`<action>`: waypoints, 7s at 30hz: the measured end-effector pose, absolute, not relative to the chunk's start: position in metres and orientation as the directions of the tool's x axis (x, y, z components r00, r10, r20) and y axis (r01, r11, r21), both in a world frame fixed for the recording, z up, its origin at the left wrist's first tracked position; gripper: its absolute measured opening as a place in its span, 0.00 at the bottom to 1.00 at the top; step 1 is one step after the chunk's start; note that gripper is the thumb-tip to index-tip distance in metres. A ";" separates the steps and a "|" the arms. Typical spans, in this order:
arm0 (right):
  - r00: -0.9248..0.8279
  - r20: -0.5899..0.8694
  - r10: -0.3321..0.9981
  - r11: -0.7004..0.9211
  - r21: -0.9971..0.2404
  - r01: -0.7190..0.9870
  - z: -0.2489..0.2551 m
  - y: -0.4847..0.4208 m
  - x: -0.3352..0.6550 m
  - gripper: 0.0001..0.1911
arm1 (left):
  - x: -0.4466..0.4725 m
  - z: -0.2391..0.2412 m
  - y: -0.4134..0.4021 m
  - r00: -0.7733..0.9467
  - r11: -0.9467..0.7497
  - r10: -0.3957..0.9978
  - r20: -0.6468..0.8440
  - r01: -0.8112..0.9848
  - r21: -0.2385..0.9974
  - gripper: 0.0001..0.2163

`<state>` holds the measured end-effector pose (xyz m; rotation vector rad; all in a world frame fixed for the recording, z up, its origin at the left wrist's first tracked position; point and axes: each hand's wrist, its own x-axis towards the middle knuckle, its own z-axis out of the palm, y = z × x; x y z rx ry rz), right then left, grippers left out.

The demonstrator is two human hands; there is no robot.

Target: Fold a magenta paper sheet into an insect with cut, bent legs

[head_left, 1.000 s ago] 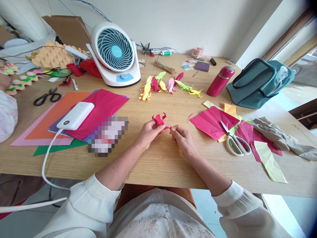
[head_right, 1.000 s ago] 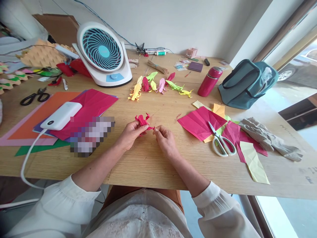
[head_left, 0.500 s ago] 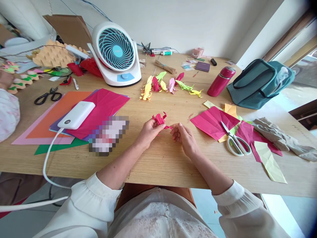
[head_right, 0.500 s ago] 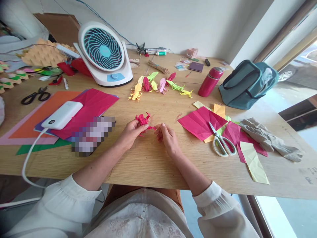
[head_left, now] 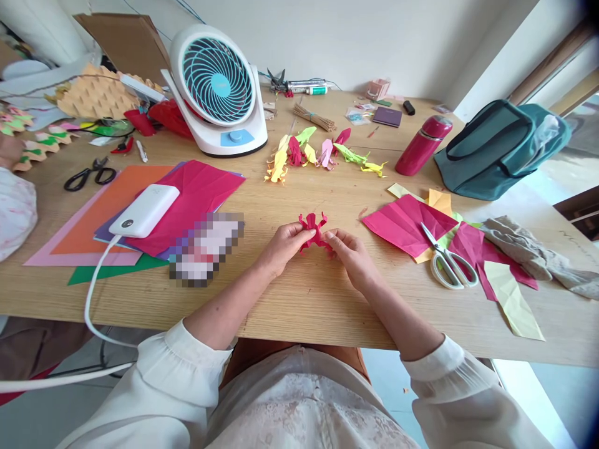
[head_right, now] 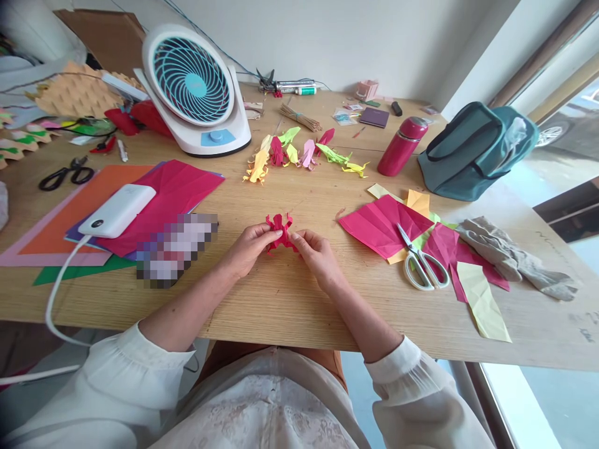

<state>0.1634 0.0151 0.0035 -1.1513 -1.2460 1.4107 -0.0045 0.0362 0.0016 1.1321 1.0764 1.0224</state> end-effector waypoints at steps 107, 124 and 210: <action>-0.058 -0.051 0.997 -0.061 -0.981 -0.185 0.006 0.024 0.173 0.18 | -0.014 0.020 0.034 0.382 0.443 0.840 -0.385 -0.075 0.893 0.20; -0.029 -0.079 0.996 -0.081 -0.994 -0.078 0.005 0.025 0.171 0.26 | -0.006 0.011 0.028 0.186 -0.230 0.967 0.175 0.333 0.915 0.07; 0.041 -0.196 0.980 -0.186 -0.965 -0.183 0.003 0.032 0.175 0.22 | -0.003 -0.005 0.041 0.060 -0.024 0.998 0.024 -0.005 1.000 0.11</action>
